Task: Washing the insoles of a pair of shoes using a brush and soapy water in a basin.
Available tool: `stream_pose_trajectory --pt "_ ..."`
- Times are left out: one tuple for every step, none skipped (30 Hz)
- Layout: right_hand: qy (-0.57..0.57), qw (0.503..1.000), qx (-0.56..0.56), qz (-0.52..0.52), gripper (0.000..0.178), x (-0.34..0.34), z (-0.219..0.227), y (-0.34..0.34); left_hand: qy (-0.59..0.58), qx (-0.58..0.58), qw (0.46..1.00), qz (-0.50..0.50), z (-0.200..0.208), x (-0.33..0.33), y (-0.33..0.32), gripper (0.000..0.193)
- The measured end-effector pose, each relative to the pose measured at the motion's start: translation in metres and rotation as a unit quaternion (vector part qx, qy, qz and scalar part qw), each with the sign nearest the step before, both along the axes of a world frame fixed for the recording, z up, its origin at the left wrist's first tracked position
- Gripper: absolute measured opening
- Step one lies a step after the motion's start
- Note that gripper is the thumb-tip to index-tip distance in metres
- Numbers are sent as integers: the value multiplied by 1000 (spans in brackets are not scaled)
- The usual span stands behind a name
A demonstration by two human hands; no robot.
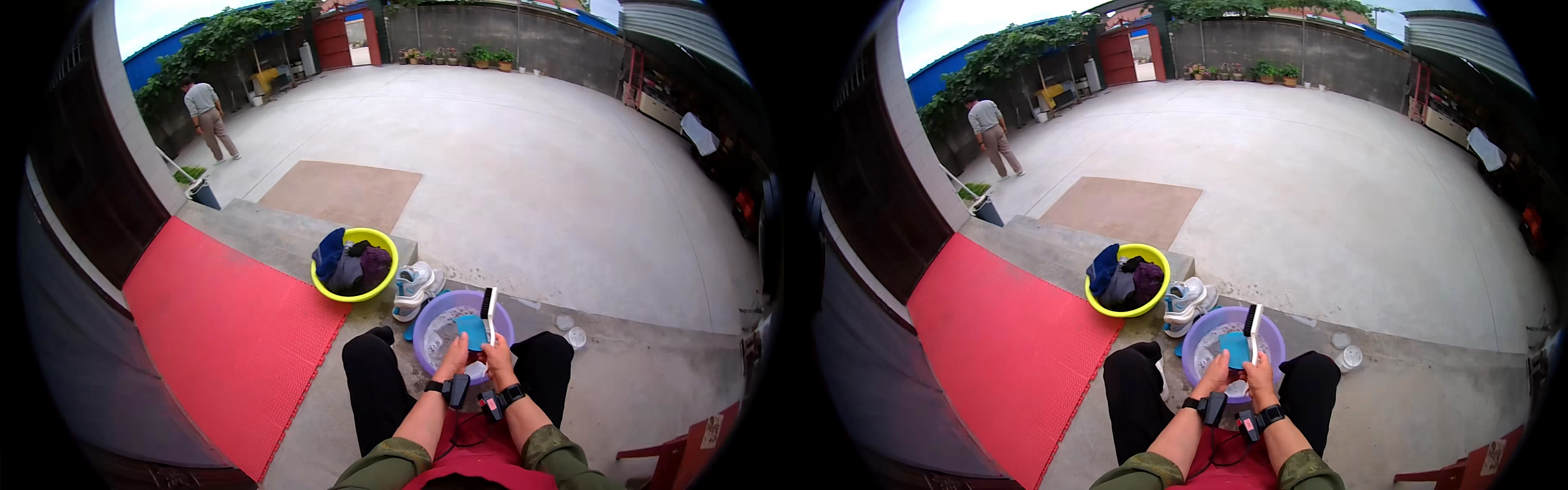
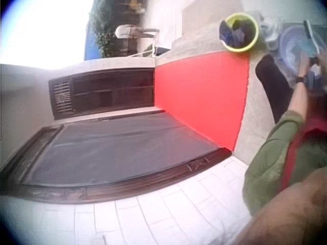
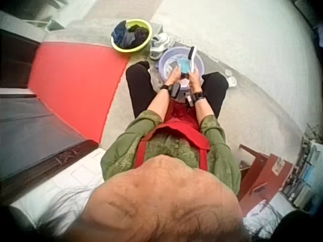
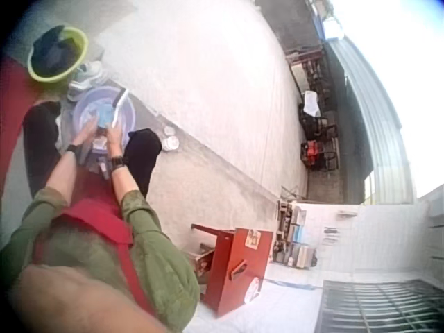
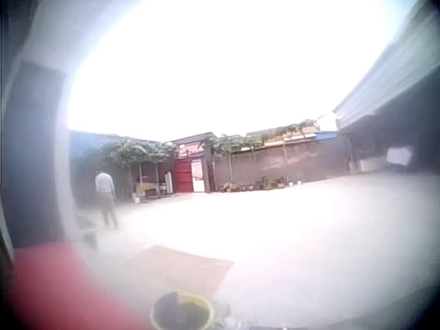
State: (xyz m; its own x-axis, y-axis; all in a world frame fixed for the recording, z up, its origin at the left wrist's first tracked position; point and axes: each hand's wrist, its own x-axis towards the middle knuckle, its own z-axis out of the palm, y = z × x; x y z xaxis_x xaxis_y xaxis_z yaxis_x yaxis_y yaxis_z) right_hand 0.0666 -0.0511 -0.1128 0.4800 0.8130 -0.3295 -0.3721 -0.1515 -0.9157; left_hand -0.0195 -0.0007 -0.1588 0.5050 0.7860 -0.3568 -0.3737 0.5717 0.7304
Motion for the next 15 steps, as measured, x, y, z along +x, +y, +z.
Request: stream_pose_trajectory --pt "9 1000 9 -17 35 14 -5 -5 72 -13 997 -16 10 11 -5 38" --pt "8 999 16 -44 34 28 -15 -10 139 -6 990 -23 23 22 -12 38" --pt "5 998 -5 -57 33 36 -20 -13 170 -9 985 -22 33 29 -18 38" --pt "10 998 -5 -54 32 33 -21 -12 133 -26 990 -38 26 24 -17 37" --pt "6 999 -16 -40 31 26 -19 -10 131 -39 990 -18 17 19 -15 35" --pt "21 999 -17 -33 30 23 -20 -11 128 -41 991 -8 14 15 -15 34" --pt "36 999 -15 -17 31 20 -23 -9 110 -46 993 3 10 11 -13 33" --pt "51 999 -13 -4 31 19 -26 -9 92 -52 994 10 6 9 -11 32" --pt "52 999 -11 0 31 18 -26 -7 93 -50 994 15 3 7 -9 32" --pt "64 998 -8 2 32 18 -25 -6 69 -57 996 15 0 7 -7 31" --pt "77 997 -7 4 33 18 -25 -6 45 -65 997 14 -3 7 -5 29" --pt "77 997 -7 4 33 18 -25 -6 45 -66 997 15 -7 8 -4 29" --pt "102 995 8 4 34 18 -25 -7 1 -81 996 25 -10 8 -2 27" --pt "127 992 22 3 34 18 -23 -7 -44 -96 994 34 -14 10 -1 24" --pt "128 992 21 1 34 18 -19 -6 -42 -98 994 32 -15 11 -1 24"
